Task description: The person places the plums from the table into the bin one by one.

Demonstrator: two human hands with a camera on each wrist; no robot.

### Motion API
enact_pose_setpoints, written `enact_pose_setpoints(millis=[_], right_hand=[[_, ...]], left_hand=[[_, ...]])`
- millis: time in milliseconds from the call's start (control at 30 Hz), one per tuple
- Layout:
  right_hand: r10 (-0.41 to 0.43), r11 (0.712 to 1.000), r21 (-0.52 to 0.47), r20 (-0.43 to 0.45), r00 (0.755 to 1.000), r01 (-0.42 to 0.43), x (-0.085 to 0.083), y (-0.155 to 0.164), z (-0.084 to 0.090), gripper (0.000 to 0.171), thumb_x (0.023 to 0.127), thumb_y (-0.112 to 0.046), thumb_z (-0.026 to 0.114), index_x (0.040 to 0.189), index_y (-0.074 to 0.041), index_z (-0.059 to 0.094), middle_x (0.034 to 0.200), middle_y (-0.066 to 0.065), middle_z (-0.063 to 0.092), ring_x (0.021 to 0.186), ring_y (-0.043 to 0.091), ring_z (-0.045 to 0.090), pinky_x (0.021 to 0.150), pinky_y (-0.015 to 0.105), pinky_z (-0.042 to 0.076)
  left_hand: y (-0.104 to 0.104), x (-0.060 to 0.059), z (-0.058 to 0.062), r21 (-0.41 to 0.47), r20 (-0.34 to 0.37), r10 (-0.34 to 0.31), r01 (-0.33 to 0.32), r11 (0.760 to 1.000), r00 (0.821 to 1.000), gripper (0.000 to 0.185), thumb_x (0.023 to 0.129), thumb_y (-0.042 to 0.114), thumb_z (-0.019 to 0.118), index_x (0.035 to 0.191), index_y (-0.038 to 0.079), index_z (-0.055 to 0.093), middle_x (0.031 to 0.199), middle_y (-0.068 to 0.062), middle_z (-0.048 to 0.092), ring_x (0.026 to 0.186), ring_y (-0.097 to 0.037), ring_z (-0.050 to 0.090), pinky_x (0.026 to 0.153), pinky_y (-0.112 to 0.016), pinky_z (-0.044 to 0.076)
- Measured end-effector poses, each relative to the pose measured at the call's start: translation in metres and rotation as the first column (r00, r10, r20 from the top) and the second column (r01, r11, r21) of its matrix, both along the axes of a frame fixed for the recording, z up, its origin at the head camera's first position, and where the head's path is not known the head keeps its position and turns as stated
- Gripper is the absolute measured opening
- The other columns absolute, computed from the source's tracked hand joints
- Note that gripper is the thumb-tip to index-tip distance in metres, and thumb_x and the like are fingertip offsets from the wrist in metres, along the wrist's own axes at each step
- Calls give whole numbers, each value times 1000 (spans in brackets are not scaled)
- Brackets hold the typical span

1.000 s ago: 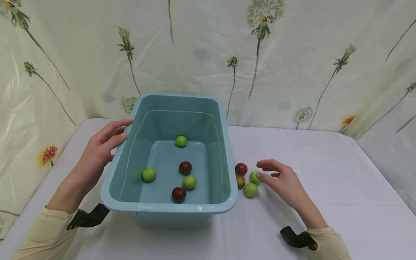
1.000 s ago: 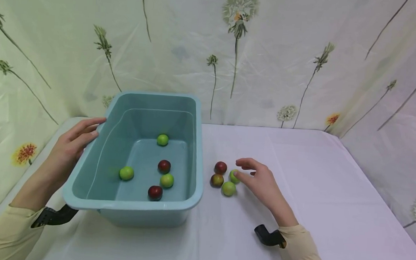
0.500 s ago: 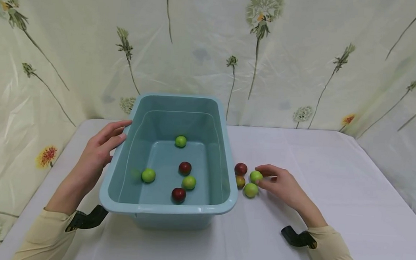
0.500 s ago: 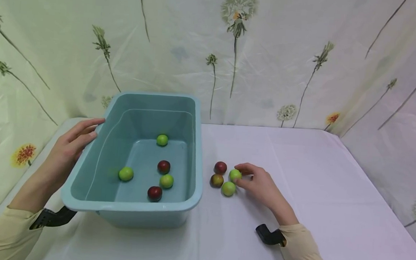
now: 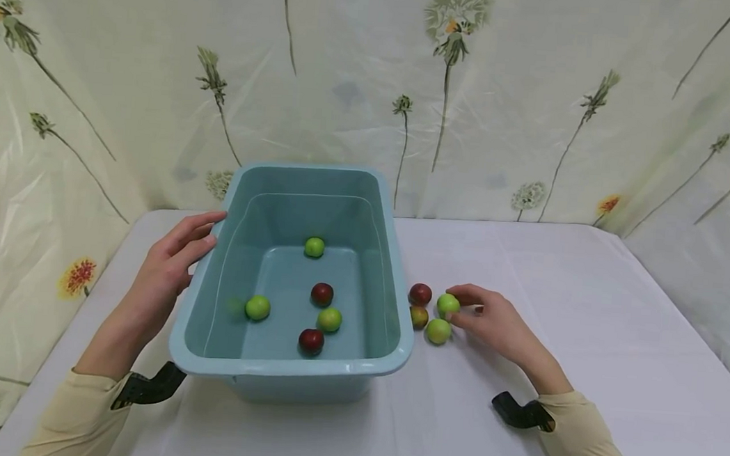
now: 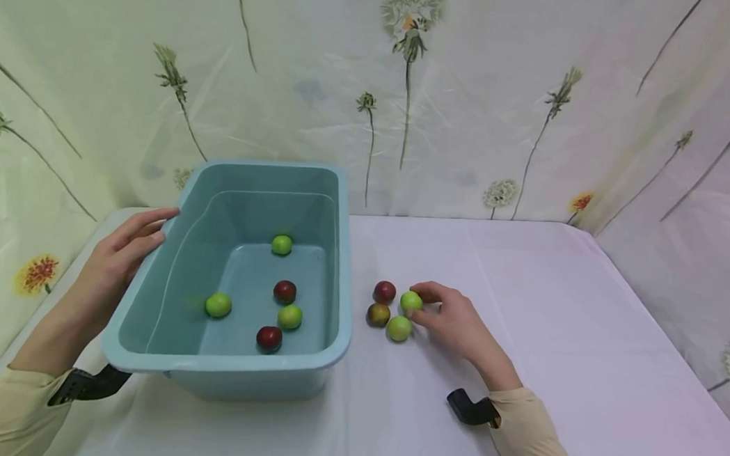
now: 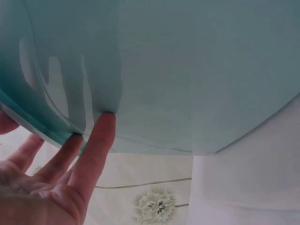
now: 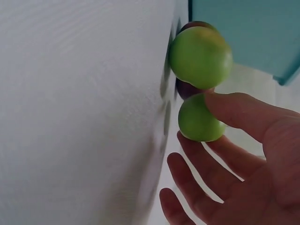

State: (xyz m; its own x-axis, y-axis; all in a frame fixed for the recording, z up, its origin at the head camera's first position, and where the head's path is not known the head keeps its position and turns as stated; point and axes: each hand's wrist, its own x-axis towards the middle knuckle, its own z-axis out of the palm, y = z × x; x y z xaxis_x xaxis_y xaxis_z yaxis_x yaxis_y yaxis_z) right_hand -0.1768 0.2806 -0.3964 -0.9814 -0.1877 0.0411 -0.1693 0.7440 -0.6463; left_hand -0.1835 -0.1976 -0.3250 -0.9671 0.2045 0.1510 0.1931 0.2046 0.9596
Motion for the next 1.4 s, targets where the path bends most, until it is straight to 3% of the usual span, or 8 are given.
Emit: enact_pose_setpoints(millis=[933, 1400], right_hand=[[-24, 995, -101, -168, 985, 7, 8, -23, 43, 40, 94, -30, 68, 129, -12, 60, 123, 5, 63, 114, 25, 56, 100, 52, 39], [-20, 991, -136, -251, 968, -14, -8, -40, 57, 40, 94, -31, 68, 130, -16, 60, 118, -1, 65, 113, 19, 56, 98, 50, 40]], left_hand=[[0, 0, 0, 23, -4, -5, 5, 1000, 1000, 47, 104, 42, 45, 148, 24, 44, 148, -10, 40, 121, -23, 49, 81, -32, 52], [1, 0, -4, 31, -19, -3, 4, 1000, 1000, 47, 104, 41, 45, 148, 23, 44, 146, -10, 42, 119, -24, 52, 82, -33, 52]])
